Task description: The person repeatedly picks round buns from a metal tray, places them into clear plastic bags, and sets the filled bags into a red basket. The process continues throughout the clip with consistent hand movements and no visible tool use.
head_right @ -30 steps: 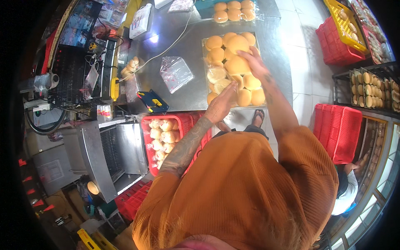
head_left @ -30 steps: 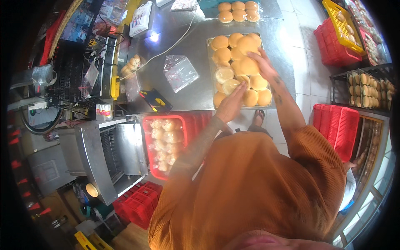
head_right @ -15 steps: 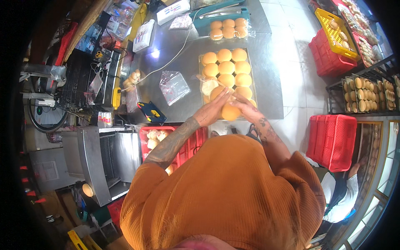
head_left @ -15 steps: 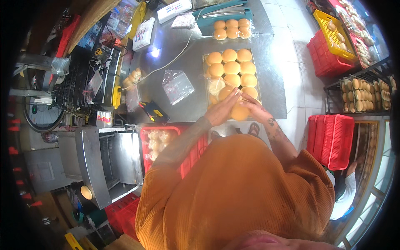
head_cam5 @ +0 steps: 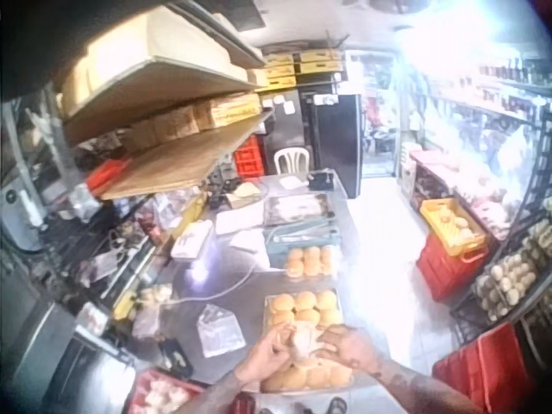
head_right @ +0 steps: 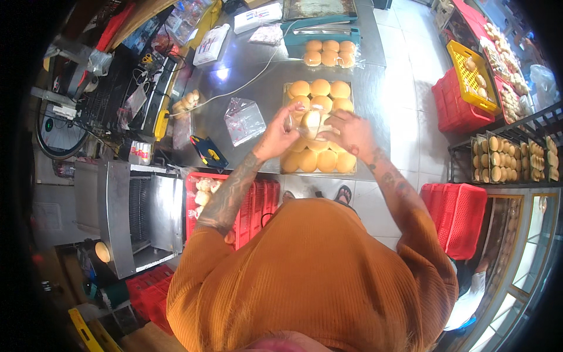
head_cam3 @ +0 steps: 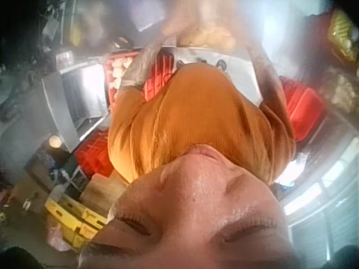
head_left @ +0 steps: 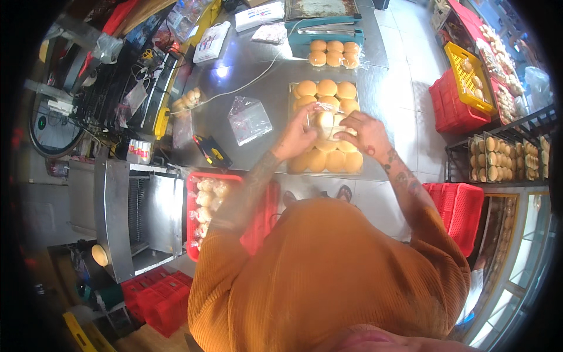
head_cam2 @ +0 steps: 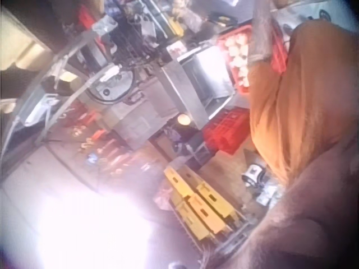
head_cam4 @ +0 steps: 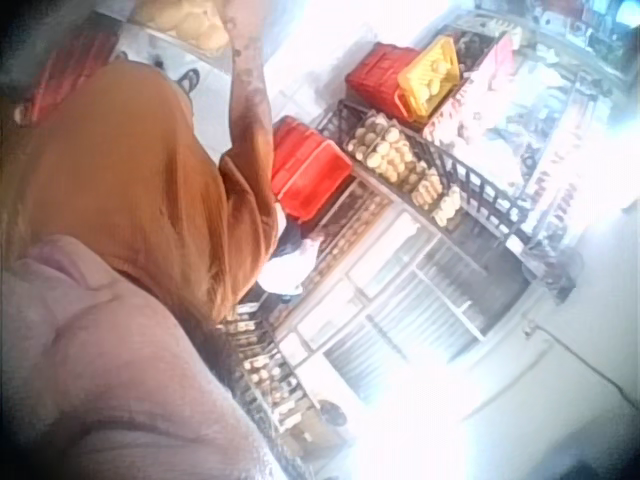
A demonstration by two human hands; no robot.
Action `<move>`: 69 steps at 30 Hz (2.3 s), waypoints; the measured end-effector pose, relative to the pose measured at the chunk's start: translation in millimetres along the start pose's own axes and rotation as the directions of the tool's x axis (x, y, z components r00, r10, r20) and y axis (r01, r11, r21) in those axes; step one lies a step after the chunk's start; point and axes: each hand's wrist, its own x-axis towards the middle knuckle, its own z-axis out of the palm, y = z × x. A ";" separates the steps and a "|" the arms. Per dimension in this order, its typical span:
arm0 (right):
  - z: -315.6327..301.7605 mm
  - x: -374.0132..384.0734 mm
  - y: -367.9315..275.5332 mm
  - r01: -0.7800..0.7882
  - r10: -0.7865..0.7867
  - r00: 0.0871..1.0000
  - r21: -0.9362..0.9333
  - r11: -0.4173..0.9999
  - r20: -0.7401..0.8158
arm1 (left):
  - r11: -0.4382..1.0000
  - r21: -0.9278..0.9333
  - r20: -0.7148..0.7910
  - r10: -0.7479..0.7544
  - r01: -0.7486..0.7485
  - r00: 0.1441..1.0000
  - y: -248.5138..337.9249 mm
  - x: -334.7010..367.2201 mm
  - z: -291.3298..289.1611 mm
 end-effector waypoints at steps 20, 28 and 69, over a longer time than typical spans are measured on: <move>71.5 75.9 -68.1 -0.248 0.294 0.918 0.963 -0.104 0.268 | 0.548 0.745 -0.121 0.672 -0.381 0.730 -31.9 -103.7 -54.6; 84.4 102.5 -127.1 -0.568 0.424 0.725 0.819 -0.079 0.543 | 0.518 0.828 -0.222 0.654 -0.215 0.723 -118.1 -140.5 -94.4; 186.9 125.5 -243.4 -0.601 0.043 0.754 0.660 0.451 0.656 | 0.996 -0.085 -0.404 -0.052 0.019 0.913 -126.4 -219.1 -178.6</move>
